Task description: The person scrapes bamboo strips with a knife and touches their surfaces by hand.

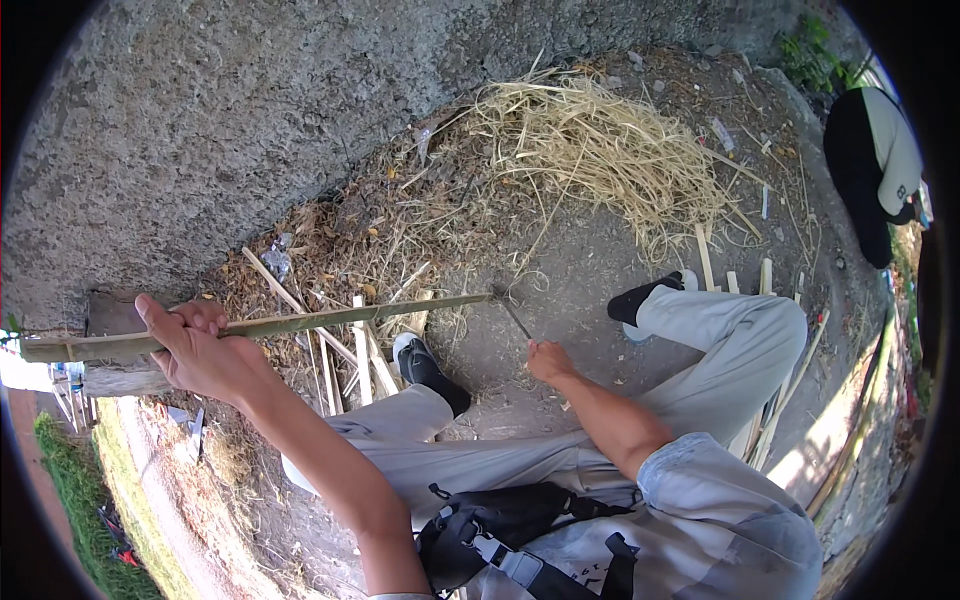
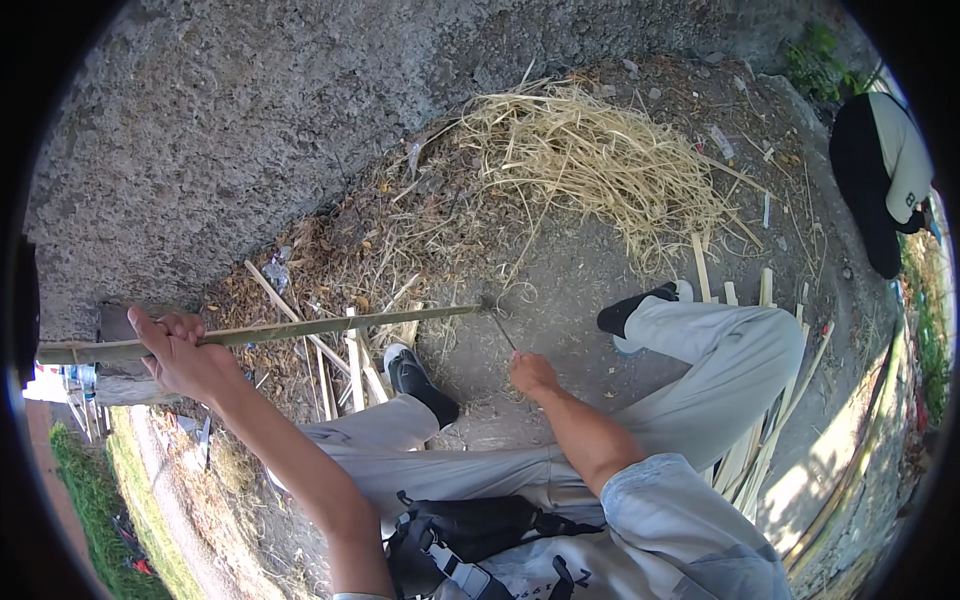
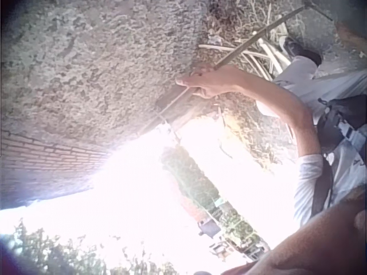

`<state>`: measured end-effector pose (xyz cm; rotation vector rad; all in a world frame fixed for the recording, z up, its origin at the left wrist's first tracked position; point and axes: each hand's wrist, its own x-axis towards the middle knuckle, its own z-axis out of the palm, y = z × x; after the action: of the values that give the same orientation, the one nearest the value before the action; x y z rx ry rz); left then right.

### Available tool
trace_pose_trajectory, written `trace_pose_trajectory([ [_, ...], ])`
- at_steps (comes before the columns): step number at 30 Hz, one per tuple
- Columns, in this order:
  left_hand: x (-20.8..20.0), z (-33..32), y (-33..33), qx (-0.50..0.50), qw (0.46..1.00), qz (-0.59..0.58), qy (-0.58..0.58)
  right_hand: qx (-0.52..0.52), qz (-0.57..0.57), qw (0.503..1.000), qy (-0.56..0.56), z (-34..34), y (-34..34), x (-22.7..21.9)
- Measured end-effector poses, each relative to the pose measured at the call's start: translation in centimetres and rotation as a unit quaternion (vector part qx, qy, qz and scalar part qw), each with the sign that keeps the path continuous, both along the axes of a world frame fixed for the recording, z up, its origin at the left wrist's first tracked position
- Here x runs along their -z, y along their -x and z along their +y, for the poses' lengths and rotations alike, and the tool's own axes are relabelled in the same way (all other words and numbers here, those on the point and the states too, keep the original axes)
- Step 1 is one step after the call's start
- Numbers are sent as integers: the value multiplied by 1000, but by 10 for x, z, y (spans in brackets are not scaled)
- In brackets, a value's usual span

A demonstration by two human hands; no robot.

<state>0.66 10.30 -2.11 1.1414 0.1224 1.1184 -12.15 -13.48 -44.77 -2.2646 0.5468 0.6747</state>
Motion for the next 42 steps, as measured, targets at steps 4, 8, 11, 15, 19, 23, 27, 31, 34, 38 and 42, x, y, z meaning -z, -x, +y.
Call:
trace_pose_trajectory([
  [4, -10, 0, 16, 6, 1000, -4, 5, 13, 23, 1000, 0, 1, -4, -25],
  [8, -29, 18, 39, -17, 998, -62, -11, 31, 37, 999, -3, 1, -8, -33],
  [11, -33, 27, 47, -30, 997, -66, 17, -1, 20, 1000, 5, -3, -9, -24],
  [15, -18, 46, 43, 34, 996, -72, 41, 34, 55, 998, -25, -4, -14, -28],
  [19, -13, 56, 39, 76, 994, -39, 73, 126, 26, 991, -30, -4, -22, -35],
  [23, -14, 61, 36, 141, 979, -52, 140, 133, -136, 982, 6, -15, -37, -39],
  [27, -4, 83, 34, 152, 971, -60, 173, 285, -158, 919, -220, -15, -58, -103],
  [31, 14, 105, 32, 151, 966, -49, 205, 320, -201, 872, -312, -21, -69, -130],
  [34, 24, 119, 31, 138, 962, -48, 229, 327, -233, 876, -267, -18, -68, -148],
  [38, 41, 137, 23, 107, 957, -30, 267, 384, -261, 844, -268, -20, -67, -140],
  [42, 67, 162, 10, 98, 943, -15, 317, 415, -323, 820, -223, -29, -70, -132],
])
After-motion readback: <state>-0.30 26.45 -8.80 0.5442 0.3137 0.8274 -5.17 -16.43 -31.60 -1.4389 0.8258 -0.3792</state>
